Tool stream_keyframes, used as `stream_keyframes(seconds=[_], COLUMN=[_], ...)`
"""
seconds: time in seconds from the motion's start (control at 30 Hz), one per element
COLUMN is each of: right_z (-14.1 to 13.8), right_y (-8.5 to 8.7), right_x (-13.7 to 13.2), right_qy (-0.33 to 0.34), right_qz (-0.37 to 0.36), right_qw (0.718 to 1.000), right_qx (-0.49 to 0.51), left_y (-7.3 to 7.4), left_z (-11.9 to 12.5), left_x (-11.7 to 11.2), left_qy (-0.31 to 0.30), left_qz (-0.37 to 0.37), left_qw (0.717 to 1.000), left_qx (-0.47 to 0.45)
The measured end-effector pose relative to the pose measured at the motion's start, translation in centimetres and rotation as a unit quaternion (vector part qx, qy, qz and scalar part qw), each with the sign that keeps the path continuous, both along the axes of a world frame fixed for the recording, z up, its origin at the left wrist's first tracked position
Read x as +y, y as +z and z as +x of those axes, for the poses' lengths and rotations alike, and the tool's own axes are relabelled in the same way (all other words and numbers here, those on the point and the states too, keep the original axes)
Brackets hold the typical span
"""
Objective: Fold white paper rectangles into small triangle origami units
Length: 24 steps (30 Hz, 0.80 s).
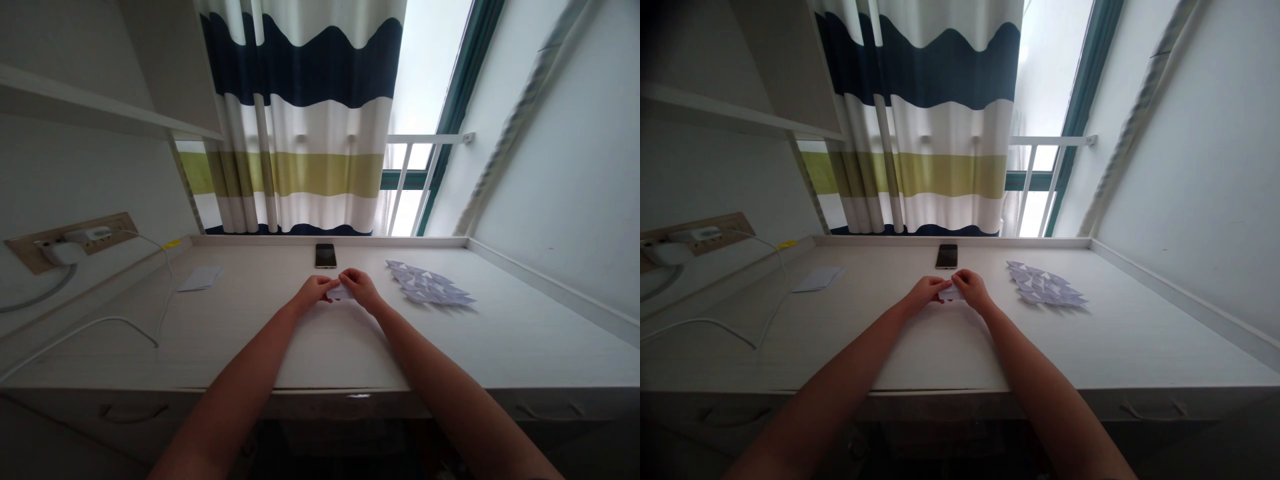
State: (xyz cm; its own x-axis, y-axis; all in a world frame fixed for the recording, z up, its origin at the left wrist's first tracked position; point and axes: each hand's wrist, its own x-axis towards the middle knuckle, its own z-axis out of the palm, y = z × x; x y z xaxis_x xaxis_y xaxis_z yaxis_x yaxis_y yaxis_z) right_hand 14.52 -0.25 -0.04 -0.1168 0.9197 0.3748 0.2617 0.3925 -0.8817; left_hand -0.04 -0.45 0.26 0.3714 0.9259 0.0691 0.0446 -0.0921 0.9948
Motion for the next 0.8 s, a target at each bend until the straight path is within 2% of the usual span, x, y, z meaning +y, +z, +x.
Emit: stream_keyframes(seconds=[0.23, 0.43, 0.5, 0.67, 0.8], right_z=[-0.11, -0.16, -0.21, -0.24, -0.2], right_y=[-0.31, -0.02, 0.12, 0.08, 0.04], right_x=[0.23, 0.02, -0.12, -0.09, -0.12], right_qy=[-0.021, -0.014, -0.013, -0.01, 0.002], right_qz=[0.011, -0.019, -0.026, -0.028, -0.027], right_qw=[1.0, 0.999, 0.999, 0.998, 0.998], right_qx=[0.006, 0.044, 0.046, 0.047, 0.054], left_y=[-0.21, 0.09, 0.18, 0.1, -0.08], left_z=[-0.21, -0.53, -0.51, -0.41, -0.35], left_x=[0.33, 0.1, 0.09, 0.18, 0.24], left_qy=[0.031, 0.065, 0.069, 0.051, 0.019], left_qz=[0.112, 0.248, 0.27, 0.245, 0.168], left_qw=[0.987, 0.941, 0.932, 0.946, 0.977], left_qx=[0.109, 0.22, 0.233, 0.205, 0.128])
